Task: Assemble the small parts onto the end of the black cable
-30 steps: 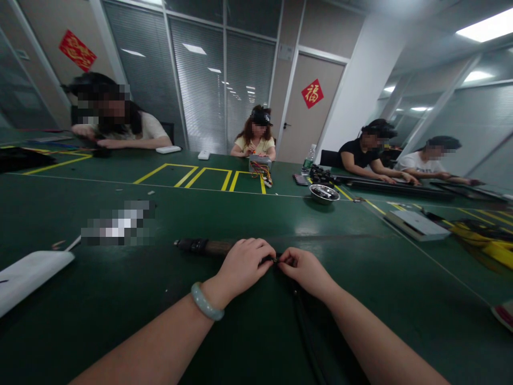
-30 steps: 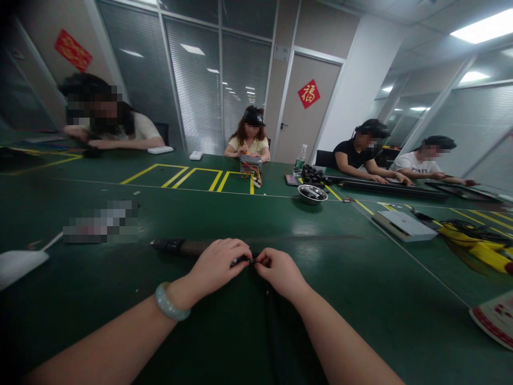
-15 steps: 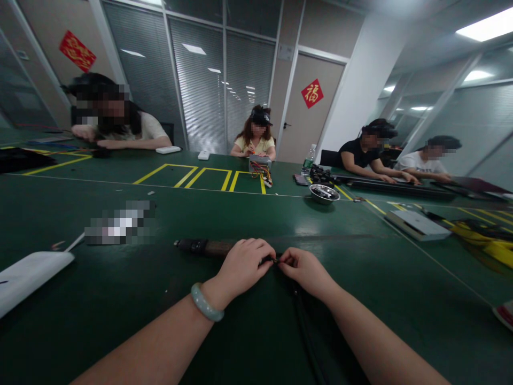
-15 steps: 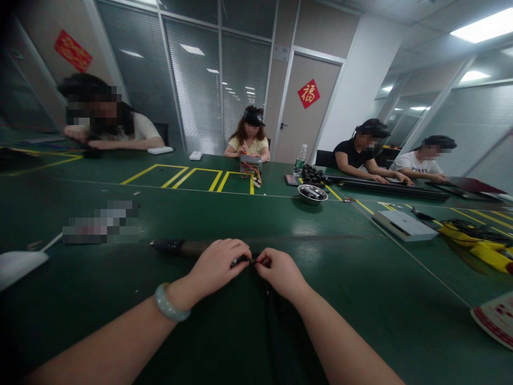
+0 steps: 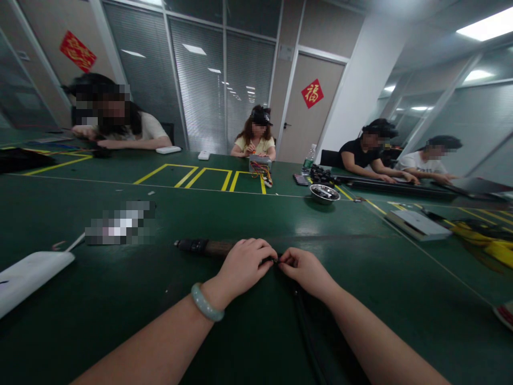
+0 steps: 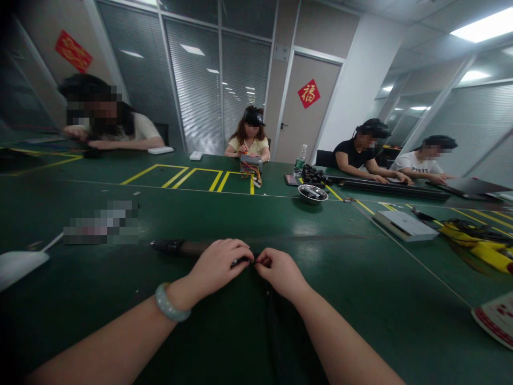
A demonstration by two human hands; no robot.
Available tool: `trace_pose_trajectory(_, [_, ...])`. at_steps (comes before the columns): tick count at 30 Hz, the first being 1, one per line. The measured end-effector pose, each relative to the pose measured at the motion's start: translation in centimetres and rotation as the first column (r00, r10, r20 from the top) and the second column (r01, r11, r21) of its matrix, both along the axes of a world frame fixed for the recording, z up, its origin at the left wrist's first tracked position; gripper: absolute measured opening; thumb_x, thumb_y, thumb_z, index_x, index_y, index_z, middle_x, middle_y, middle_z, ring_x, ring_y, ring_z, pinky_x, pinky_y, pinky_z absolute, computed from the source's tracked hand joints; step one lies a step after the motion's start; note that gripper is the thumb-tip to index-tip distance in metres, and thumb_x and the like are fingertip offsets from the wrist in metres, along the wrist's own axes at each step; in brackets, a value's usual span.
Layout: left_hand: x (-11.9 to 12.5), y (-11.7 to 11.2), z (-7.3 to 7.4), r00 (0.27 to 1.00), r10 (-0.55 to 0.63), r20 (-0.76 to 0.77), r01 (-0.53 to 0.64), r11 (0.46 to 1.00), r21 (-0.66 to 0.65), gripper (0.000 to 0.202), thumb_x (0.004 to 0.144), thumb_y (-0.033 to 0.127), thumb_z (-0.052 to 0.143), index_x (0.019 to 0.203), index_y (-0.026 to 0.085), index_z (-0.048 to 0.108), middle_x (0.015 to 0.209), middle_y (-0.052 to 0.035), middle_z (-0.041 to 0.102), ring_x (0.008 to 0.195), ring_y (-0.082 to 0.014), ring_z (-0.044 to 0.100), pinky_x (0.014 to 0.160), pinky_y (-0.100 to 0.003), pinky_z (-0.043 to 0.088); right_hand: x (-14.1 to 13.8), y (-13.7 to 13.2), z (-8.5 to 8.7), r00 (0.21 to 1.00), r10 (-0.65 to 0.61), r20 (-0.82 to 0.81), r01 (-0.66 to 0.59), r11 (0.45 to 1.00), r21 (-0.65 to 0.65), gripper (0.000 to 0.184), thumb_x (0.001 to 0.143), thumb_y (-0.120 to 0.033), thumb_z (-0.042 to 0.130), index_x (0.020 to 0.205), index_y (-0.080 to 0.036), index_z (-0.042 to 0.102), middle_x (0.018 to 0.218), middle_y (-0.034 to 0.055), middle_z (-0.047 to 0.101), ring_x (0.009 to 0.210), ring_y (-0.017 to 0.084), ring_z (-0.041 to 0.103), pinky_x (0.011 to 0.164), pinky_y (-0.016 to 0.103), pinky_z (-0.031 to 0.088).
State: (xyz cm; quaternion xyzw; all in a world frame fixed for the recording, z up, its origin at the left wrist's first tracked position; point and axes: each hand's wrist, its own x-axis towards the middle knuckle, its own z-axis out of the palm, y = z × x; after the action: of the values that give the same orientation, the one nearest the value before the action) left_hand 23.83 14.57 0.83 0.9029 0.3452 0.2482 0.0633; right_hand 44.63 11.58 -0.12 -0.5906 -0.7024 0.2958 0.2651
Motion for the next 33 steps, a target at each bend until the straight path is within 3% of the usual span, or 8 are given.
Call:
trace_pose_trajectory(7, [0.04, -0.08, -0.01, 1.0, 0.009, 0.016, -0.009, 1.0, 0.014, 0.014, 0.089, 0.026, 0.058, 0.103, 0.024, 0.06, 0.104, -0.0006, 0.061, 0.096, -0.0197, 0.055, 0.083, -0.035, 0.04, -0.04, -0.11, 0.19, 1.0, -0.004, 0.006, 0.004, 1.0, -0.007, 0.011, 0.081, -0.028, 0.06, 0.085, -0.019, 0.066, 0.075, -0.0005, 0.067, 0.065, 0.012, 0.058, 0.057, 0.021, 0.039])
trace_pose_trajectory(23, [0.08, 0.05, -0.19, 1.0, 0.002, 0.01, -0.002, 1.0, 0.023, 0.011, 0.088, 0.024, 0.06, 0.098, 0.027, 0.063, 0.104, 0.0009, 0.062, 0.096, -0.0199, 0.055, 0.083, -0.036, 0.039, 0.14, 0.13, -0.28, 1.0, 0.005, 0.005, -0.006, 1.0, 0.01, 0.01, 0.081, -0.028, 0.06, 0.085, -0.02, 0.066, 0.073, -0.0014, 0.066, 0.063, 0.012, 0.057, 0.056, 0.022, 0.038])
trace_pose_trajectory(33, [0.0, -0.09, 0.07, 1.0, 0.0, 0.003, 0.0, 1.0, 0.017, 0.02, 0.089, 0.028, 0.058, 0.109, 0.027, 0.06, 0.109, -0.0004, 0.061, 0.1, -0.0197, 0.055, 0.085, -0.035, 0.04, 0.04, -0.03, -0.05, 1.0, -0.006, 0.008, 0.006, 1.0, -0.009, 0.011, 0.081, -0.029, 0.06, 0.085, -0.02, 0.065, 0.073, -0.0011, 0.067, 0.064, 0.012, 0.058, 0.057, 0.022, 0.04])
